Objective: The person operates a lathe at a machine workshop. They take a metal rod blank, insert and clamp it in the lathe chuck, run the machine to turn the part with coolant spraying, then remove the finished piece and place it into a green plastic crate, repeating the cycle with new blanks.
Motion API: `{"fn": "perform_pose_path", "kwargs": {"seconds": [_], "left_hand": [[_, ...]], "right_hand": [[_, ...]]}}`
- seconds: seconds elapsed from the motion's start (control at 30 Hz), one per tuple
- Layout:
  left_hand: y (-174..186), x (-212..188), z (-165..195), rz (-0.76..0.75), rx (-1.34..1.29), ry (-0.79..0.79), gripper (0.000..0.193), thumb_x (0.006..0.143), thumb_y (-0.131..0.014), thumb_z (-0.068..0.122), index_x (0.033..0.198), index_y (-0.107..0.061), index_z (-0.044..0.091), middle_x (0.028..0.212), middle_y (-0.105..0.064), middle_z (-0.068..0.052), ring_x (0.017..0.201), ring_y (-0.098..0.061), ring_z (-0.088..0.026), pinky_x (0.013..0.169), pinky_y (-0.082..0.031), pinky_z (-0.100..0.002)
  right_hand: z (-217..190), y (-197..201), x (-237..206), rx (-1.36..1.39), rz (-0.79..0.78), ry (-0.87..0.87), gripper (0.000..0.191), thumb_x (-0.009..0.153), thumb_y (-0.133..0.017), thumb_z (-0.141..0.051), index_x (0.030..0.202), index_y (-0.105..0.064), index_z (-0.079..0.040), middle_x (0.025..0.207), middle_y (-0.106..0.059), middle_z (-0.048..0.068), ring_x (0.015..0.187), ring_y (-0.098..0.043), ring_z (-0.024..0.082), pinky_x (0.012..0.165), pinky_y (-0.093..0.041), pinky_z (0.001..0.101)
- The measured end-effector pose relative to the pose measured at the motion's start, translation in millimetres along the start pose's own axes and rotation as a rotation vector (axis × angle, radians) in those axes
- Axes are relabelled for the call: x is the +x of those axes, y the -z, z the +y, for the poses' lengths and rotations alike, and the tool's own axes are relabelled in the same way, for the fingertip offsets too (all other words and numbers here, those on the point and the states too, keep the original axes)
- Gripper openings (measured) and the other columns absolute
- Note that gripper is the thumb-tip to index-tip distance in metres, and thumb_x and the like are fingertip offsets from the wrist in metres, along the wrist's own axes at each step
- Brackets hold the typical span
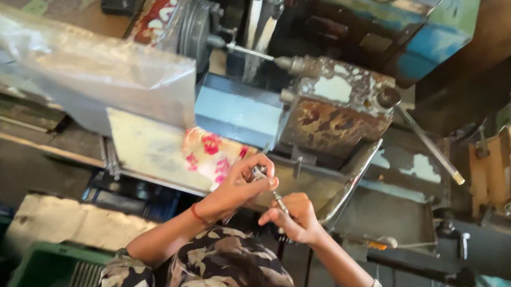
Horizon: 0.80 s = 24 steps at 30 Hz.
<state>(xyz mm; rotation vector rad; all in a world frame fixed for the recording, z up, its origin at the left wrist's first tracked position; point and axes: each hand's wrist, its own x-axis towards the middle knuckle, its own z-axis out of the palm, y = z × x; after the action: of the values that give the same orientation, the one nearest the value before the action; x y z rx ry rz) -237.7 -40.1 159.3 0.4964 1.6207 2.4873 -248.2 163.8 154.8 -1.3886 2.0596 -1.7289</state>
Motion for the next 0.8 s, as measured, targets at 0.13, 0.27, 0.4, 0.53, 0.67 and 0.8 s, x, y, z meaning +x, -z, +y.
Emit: {"fn": "perform_pose_path", "kwargs": {"seconds": [0.13, 0.27, 0.4, 0.53, 0.67, 0.8], "left_hand": [[21.9, 95.7, -50.9, -0.051, -0.125, 0.293, 0.012, 0.1, -0.068, 0.022, 0.1, -0.06, 0.012, 0.077, -0.053, 0.006, 0.056, -0.044, -0.002, 0.045, -0.03, -0.02], [92.9, 243.3, -96.6, 0.324, -0.288, 0.312, 0.012, 0.095, -0.067, 0.019, 0.094, -0.062, 0.009, 0.072, -0.055, -0.001, 0.048, -0.048, -0.01, 0.041, -0.04, -0.027], [160.2, 308.4, -120.6, 0.885, -0.3, 0.272, 0.028, 0.086, -0.073, 0.013, 0.095, -0.047, 0.015, 0.075, -0.052, -0.006, 0.051, -0.048, -0.018, 0.043, -0.046, -0.037], [193.0, 312.7, -121.8, 0.843, -0.323, 0.263, 0.028, 0.093, -0.073, 0.016, 0.108, -0.049, 0.013, 0.085, -0.052, -0.006, 0.064, -0.055, -0.018, 0.056, -0.053, -0.04], [202.5, 312.9, -120.5, 0.821, -0.375, 0.256, 0.042, 0.09, -0.071, 0.016, 0.125, -0.051, 0.027, 0.094, -0.059, -0.001, 0.072, -0.057, -0.018, 0.061, -0.047, -0.042], [210.7, 313.8, -122.3, 0.81, -0.423, 0.268, 0.042, 0.092, -0.071, 0.019, 0.127, -0.051, 0.027, 0.099, -0.06, -0.002, 0.077, -0.061, -0.021, 0.064, -0.051, -0.046]], "right_hand": [[35.9, 67.2, 1.8, -0.395, 0.082, -0.256, 0.026, 0.097, -0.059, -0.021, 0.086, -0.079, -0.01, 0.062, -0.066, 0.007, 0.05, -0.062, 0.02, 0.052, -0.049, 0.033], [82.3, 210.0, -42.2, -0.809, 0.426, -0.579, 0.03, 0.094, -0.059, -0.003, 0.115, -0.077, -0.014, 0.089, -0.077, 0.007, 0.046, -0.056, 0.027, 0.04, -0.043, 0.0409], [119.3, 338.6, -112.6, -1.404, 0.639, -0.942, 0.056, 0.113, -0.057, -0.056, 0.1, -0.077, -0.005, 0.093, -0.072, 0.023, 0.091, -0.069, 0.043, 0.078, -0.053, 0.0545], [145.7, 366.4, -162.6, -1.133, 0.651, -1.39, 0.074, 0.101, -0.055, -0.07, 0.104, -0.077, 0.001, 0.107, -0.071, 0.032, 0.105, -0.066, 0.052, 0.091, -0.051, 0.0583], [160.7, 356.4, -170.0, -1.077, 0.793, -1.391, 0.071, 0.108, -0.045, -0.066, 0.109, -0.079, -0.004, 0.109, -0.069, 0.033, 0.106, -0.062, 0.055, 0.092, -0.049, 0.0604], [166.6, 330.9, -174.8, -1.186, 0.938, -1.387, 0.063, 0.109, -0.047, -0.062, 0.107, -0.079, -0.007, 0.107, -0.071, 0.031, 0.102, -0.064, 0.056, 0.088, -0.051, 0.0626]]}}
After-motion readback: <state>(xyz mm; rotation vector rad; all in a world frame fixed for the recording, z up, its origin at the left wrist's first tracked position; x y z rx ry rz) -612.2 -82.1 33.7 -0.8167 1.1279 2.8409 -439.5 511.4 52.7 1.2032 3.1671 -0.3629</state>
